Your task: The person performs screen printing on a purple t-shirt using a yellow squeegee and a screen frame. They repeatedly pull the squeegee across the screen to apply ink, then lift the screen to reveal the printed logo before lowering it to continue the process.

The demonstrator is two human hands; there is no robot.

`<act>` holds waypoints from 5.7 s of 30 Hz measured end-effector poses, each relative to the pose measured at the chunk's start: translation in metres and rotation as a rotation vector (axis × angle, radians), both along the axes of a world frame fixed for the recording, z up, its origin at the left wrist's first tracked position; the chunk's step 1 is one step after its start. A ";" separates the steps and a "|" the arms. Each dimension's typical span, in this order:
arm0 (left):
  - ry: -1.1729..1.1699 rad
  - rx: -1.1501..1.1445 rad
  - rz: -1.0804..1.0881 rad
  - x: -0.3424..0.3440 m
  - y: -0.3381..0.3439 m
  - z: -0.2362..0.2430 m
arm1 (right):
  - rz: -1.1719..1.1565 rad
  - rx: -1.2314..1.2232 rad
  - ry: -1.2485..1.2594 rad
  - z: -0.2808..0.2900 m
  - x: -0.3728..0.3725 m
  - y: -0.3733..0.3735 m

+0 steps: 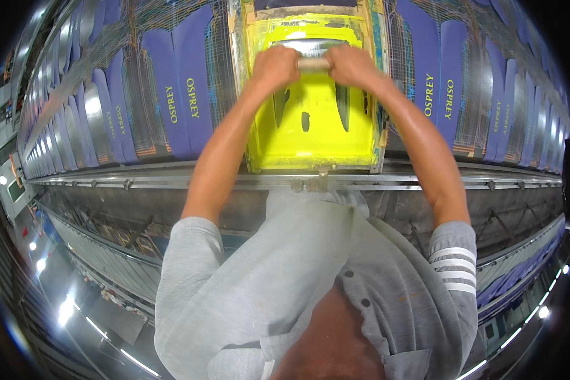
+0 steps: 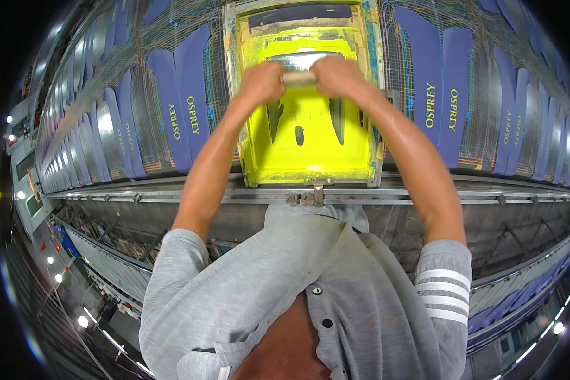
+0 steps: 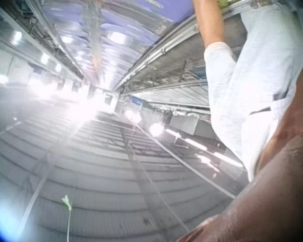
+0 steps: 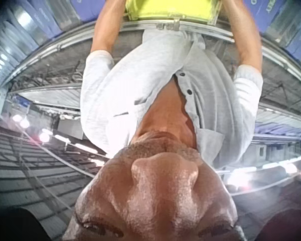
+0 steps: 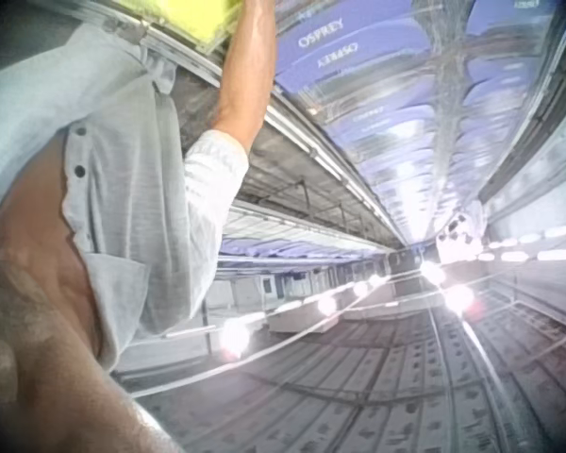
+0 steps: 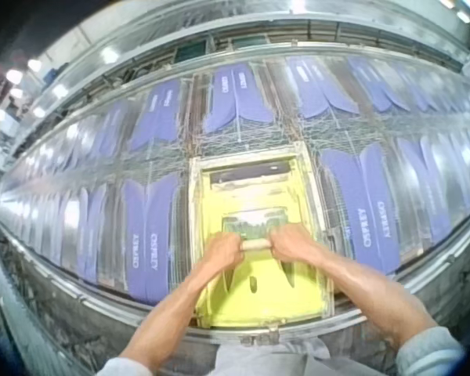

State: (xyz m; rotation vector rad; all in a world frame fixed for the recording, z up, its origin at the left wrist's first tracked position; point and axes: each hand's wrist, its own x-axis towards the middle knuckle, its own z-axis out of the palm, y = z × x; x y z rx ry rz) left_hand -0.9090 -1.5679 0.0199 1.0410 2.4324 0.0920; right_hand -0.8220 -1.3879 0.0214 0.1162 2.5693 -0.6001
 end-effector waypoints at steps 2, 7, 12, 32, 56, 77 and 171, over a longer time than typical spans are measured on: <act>0.055 0.016 -0.007 -0.036 0.020 -0.005 | 0.034 0.030 0.042 -0.008 -0.036 0.022; 0.055 0.037 -0.034 -0.036 0.023 -0.011 | 0.048 0.060 0.222 -0.030 -0.033 0.027; 0.047 0.129 -0.008 0.055 -0.030 -0.004 | 0.057 -0.006 0.292 -0.012 0.056 -0.027; 0.065 0.089 -0.047 -0.058 0.036 -0.003 | 0.083 0.085 0.171 -0.023 -0.056 0.041; 0.044 0.231 0.063 0.147 -0.094 -0.007 | -1.010 -0.171 0.482 -0.097 0.111 0.047; 0.087 0.176 0.033 -0.002 -0.344 0.018 | -1.206 -0.422 0.619 -0.080 -0.013 -0.224; 0.035 0.052 -0.049 -0.202 -0.265 0.009 | 0.027 0.044 0.256 -0.020 -0.193 -0.260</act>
